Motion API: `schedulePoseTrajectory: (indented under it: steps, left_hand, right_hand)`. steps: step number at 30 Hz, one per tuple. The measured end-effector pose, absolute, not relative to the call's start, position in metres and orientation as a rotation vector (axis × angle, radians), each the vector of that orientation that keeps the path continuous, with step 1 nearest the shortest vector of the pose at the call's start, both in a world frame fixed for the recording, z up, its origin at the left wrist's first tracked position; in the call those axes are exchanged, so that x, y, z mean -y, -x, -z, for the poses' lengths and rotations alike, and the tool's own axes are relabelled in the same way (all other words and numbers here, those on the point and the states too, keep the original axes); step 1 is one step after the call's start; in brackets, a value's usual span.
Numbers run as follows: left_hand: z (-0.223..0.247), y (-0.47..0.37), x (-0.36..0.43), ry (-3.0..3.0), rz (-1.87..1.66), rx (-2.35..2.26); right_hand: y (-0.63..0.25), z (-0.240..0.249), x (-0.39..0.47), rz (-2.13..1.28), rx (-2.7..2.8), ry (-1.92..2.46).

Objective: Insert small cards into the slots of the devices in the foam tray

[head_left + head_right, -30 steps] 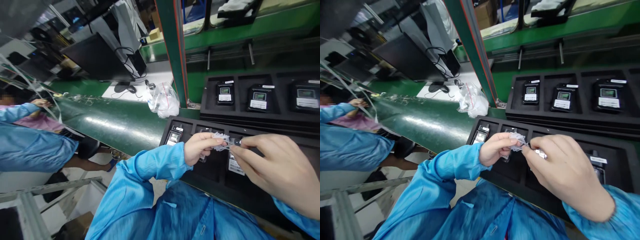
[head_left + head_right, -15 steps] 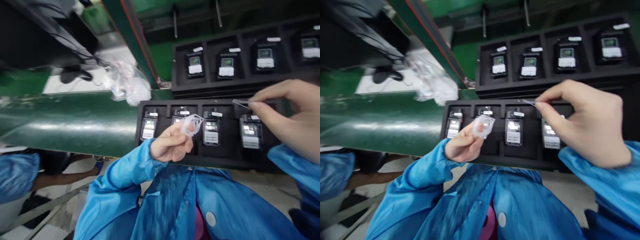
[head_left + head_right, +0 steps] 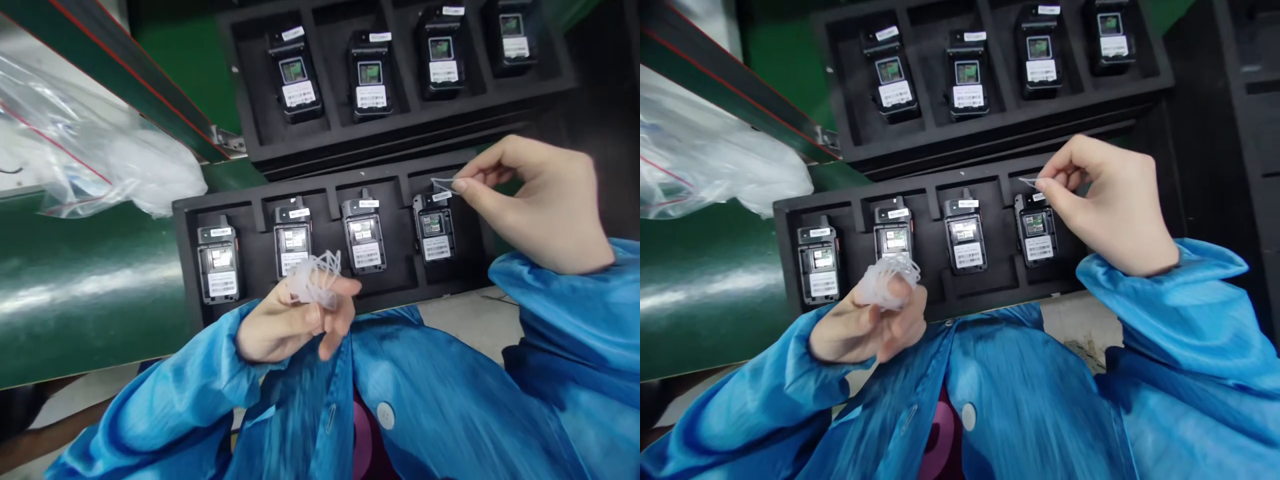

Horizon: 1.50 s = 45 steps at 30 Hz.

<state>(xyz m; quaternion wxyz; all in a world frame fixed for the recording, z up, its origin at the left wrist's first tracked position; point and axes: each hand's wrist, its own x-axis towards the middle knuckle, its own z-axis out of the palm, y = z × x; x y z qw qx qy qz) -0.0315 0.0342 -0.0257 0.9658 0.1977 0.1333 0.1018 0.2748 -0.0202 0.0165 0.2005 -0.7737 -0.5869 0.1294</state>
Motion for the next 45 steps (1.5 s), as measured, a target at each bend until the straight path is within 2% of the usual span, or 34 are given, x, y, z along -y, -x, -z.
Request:
schedulePoseTrajectory:
  steps: [2, 7, 11, 14, 24, 27, 33, 35, 39, 45]
  left_hand:
    - [0.026, 0.031, -0.039, -0.413, -0.196, -0.253]
    - [0.029, 0.029, -0.062, -0.633, -0.356, -0.572]
    - [0.034, 0.029, -0.08, -1.024, -0.087, -0.743]
    - [0.028, 0.029, -0.092, -1.113, 0.108, -0.673]
    - [-0.01, 0.023, -0.107, -1.268, 0.252, -0.472]
    - [-0.012, 0.017, -0.102, -1.597, 0.412, -0.387]
    - [-0.03, 0.015, -0.106, -2.219, 0.604, -0.558]
    - [-0.039, 0.019, -0.111, -2.301, 0.536, -0.616]
    - [-0.051, 0.025, -0.118, -2.414, 0.15, -0.742]
    - [-0.051, 0.023, -0.12, -2.349, -0.338, -0.672]
  right_hand:
    - [-0.268, -0.015, 0.022, -0.451, 1.641, 2.151]
    - [-0.242, -0.011, 0.023, -0.713, 1.726, 2.037]
    - [-0.225, -0.01, 0.017, -0.851, 1.797, 1.889]
    - [-0.218, -0.01, 0.009, -0.896, 1.776, 1.804]
    - [-0.204, -0.028, 0.004, -1.305, 1.633, 1.315]
    - [-0.195, -0.029, 0.002, -1.325, 1.752, 1.186]
    - [-0.179, -0.02, 0.004, -1.364, 1.851, 1.143]
    - [-0.181, -0.017, 0.007, -1.345, 1.826, 1.173]
    - [-0.19, -0.014, 0.012, -1.294, 1.765, 1.257]
    - [-0.206, -0.016, 0.019, -1.225, 1.581, 1.355]
